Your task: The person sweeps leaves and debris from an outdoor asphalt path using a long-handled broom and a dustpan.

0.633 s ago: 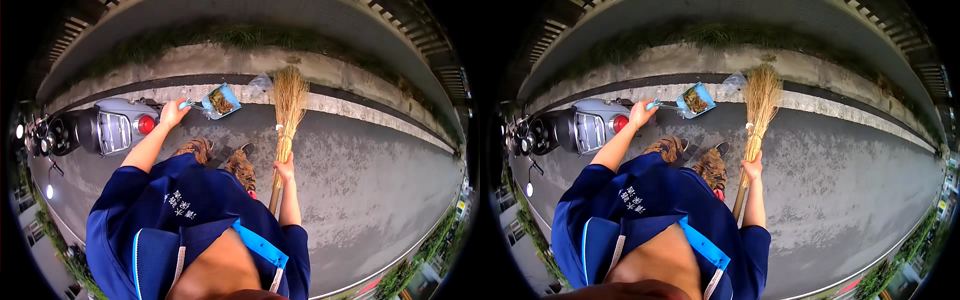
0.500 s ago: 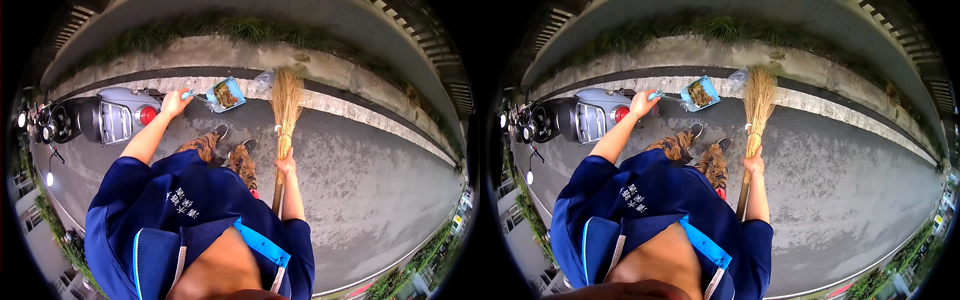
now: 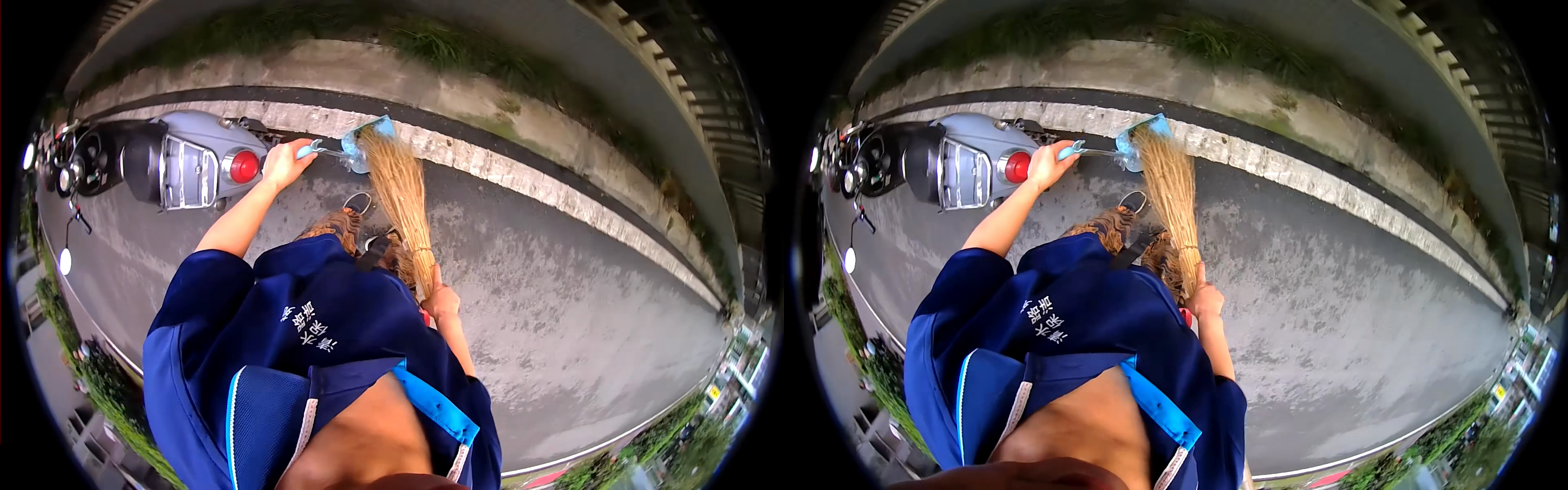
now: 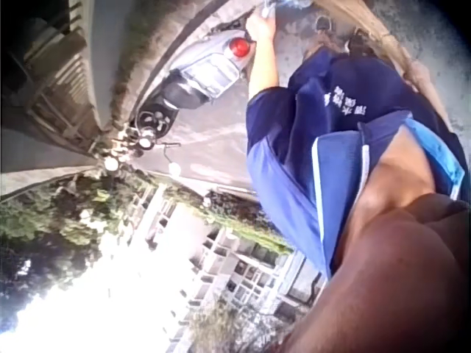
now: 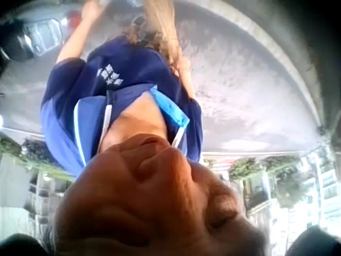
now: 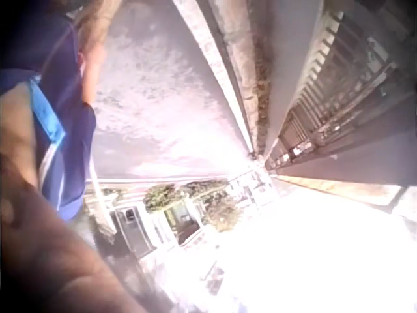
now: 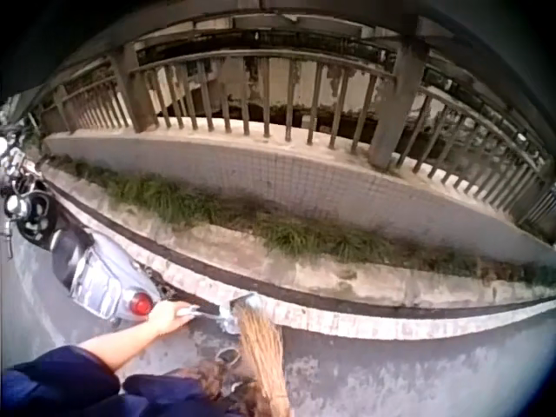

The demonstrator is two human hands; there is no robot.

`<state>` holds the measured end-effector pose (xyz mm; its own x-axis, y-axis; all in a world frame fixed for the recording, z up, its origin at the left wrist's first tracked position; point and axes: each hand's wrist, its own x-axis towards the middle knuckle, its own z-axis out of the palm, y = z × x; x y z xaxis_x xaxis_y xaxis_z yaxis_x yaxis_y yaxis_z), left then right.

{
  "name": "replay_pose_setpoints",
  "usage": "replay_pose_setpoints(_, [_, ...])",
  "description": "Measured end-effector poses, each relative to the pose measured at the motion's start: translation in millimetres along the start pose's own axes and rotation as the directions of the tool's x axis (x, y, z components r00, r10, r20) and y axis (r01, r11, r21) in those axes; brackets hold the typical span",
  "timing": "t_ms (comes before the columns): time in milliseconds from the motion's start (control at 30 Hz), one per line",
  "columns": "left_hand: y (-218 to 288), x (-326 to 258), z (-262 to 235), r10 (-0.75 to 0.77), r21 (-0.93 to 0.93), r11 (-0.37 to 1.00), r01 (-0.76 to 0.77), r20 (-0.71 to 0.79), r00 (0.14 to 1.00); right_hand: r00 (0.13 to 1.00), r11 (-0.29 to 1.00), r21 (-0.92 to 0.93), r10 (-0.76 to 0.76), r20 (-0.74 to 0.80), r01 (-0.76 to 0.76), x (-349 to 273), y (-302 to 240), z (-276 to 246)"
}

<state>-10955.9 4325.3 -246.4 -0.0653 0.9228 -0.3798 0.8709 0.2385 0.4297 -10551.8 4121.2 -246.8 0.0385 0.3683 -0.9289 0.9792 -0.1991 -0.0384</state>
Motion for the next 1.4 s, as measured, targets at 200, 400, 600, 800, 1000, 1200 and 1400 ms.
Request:
replay_pose_setpoints(200, [-78,-44,0,-0.252,-0.261,0.943,0.205,-0.161,0.954,0.994,0.983,0.179,0.046,-0.099,-0.027,-51,24,0])
replay_pose_setpoints(400, [-100,-56,19,-0.491,-0.732,0.671,0.117,-0.320,0.810,0.965,0.718,0.679,0.040,-0.261,0.154,-67,58,65])
replay_pose_setpoints(600, [-106,-32,-8,-0.547,-0.823,0.568,-0.004,-0.381,0.746,0.981,0.293,0.937,-0.065,-0.180,0.192,-61,7,22])
replay_pose_setpoints(800, [-133,-22,-64,-0.513,-0.746,0.666,0.033,-0.425,0.746,0.985,0.157,0.985,-0.167,-0.045,0.072,-14,-56,-5])
replay_pose_setpoints(1000, [-146,-29,-79,-0.525,-0.789,0.614,0.003,-0.406,0.748,0.947,0.251,0.967,-0.319,0.032,0.052,85,-152,1])
replay_pose_setpoints(1200, [-156,-39,-81,-0.545,-0.759,0.643,0.100,-0.362,0.756,0.962,0.454,0.891,-0.245,0.118,0.007,128,-168,12])
replay_pose_setpoints(1400, [-128,-43,-53,-0.471,-0.668,0.734,0.121,-0.372,0.800,0.990,-0.116,0.991,-0.135,0.044,-0.060,107,-47,19])
